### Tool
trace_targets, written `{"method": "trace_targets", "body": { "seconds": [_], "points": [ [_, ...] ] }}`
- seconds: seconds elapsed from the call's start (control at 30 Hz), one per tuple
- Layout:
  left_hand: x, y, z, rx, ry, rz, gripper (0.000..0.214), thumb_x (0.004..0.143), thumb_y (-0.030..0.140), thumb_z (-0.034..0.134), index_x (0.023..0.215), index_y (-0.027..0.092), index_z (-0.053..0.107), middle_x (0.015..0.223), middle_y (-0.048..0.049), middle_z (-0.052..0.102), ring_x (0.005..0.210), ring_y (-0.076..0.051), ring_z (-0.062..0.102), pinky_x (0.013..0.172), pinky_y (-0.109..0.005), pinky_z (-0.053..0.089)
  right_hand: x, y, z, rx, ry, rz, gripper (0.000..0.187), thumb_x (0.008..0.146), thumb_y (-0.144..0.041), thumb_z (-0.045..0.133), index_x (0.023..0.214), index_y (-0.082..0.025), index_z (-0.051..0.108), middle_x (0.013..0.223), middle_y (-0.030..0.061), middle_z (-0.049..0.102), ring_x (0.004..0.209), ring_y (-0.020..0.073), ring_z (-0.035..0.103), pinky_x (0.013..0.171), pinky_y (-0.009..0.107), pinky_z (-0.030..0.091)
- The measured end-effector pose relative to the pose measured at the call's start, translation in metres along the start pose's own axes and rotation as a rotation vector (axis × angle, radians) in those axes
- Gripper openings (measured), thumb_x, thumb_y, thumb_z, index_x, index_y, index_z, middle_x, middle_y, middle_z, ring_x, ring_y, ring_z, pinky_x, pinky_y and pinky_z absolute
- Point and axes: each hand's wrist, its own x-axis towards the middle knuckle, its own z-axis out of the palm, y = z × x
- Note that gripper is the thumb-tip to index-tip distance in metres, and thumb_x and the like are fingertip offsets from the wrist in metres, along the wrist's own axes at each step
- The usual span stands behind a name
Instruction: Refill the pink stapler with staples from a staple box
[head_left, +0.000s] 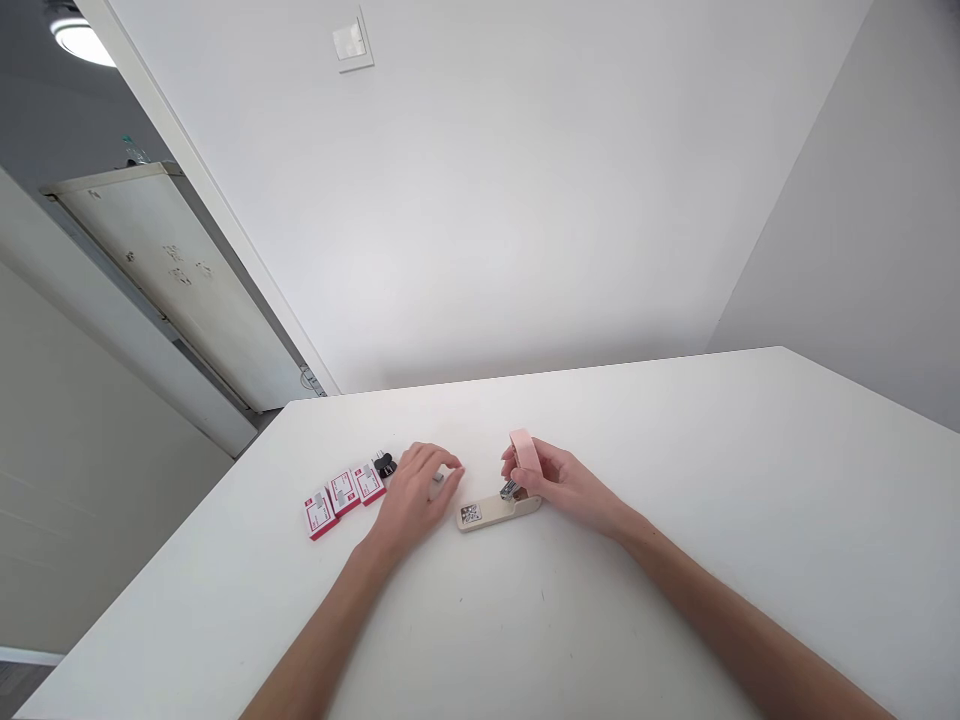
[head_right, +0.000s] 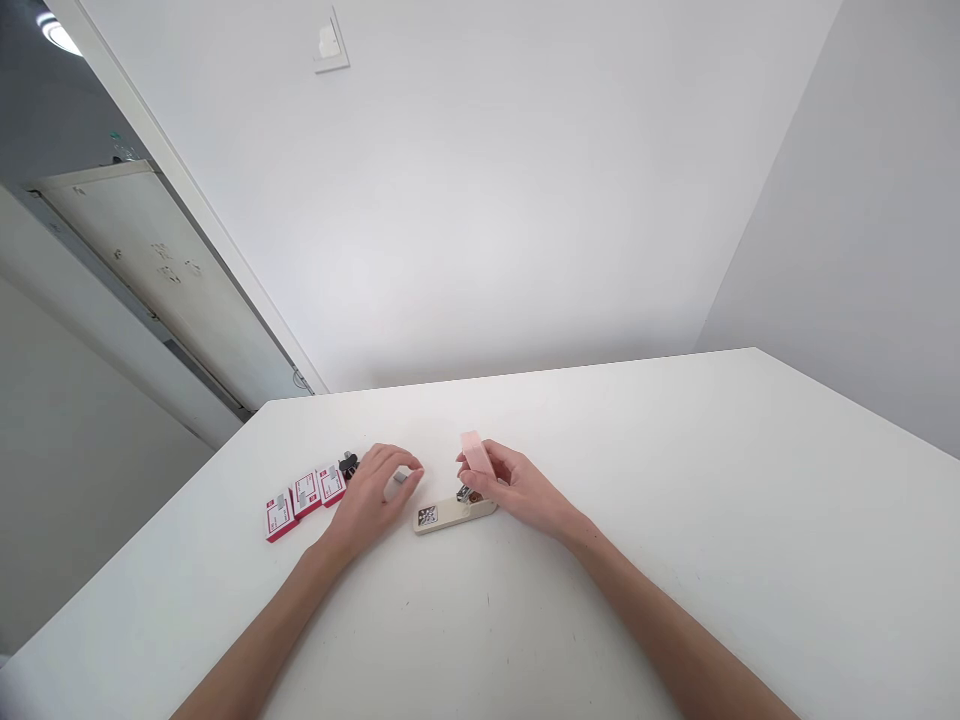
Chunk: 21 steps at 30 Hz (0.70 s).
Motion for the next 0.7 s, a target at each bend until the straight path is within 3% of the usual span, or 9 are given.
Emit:
{"method": "trace_targets", "body": {
  "seconds": [0.2, 0.47, 0.7],
  "points": [
    [0.000, 0.014, 0.001, -0.090, -0.178, 0.095, 0.013, 0.100, 0.033, 0.056, 0.104, 0.027, 0.066, 0.103, -0.0028, 0.069, 0.098, -0.021, 0.060, 0.092, -0.040, 0.047, 0.002, 0.003, 0.000, -0.150, 0.125, -0.040, 0.033, 0.096, -0.056, 0.058, 0.107, -0.026, 0.062, 0.118, 0.0050, 0.066, 0.092, 0.0202, 0.066, 0.089, 0.039, 0.050],
    [0.001, 0.014, 0.003, -0.137, -0.194, 0.040, 0.017, 0.099, 0.040, 0.059, 0.109, 0.028, 0.064, 0.109, -0.0023, 0.071, 0.103, -0.022, 0.061, 0.094, -0.042, 0.047, 0.000, 0.002, 0.004, -0.373, 0.214, -0.021, 0.037, 0.093, -0.057, 0.058, 0.117, -0.030, 0.062, 0.108, 0.0025, 0.066, 0.096, 0.0229, 0.061, 0.080, 0.036, 0.048],
    [0.000, 0.016, 0.004, -0.133, -0.208, -0.041, 0.023, 0.098, 0.044, 0.058, 0.115, 0.030, 0.063, 0.112, -0.0028, 0.070, 0.109, -0.024, 0.061, 0.094, -0.042, 0.050, -0.001, 0.000, 0.004, -0.392, 0.143, 0.030, 0.042, 0.093, -0.060, 0.055, 0.124, -0.033, 0.062, 0.094, 0.0003, 0.069, 0.081, 0.0228, 0.060, 0.069, 0.035, 0.047]
  ]
}}
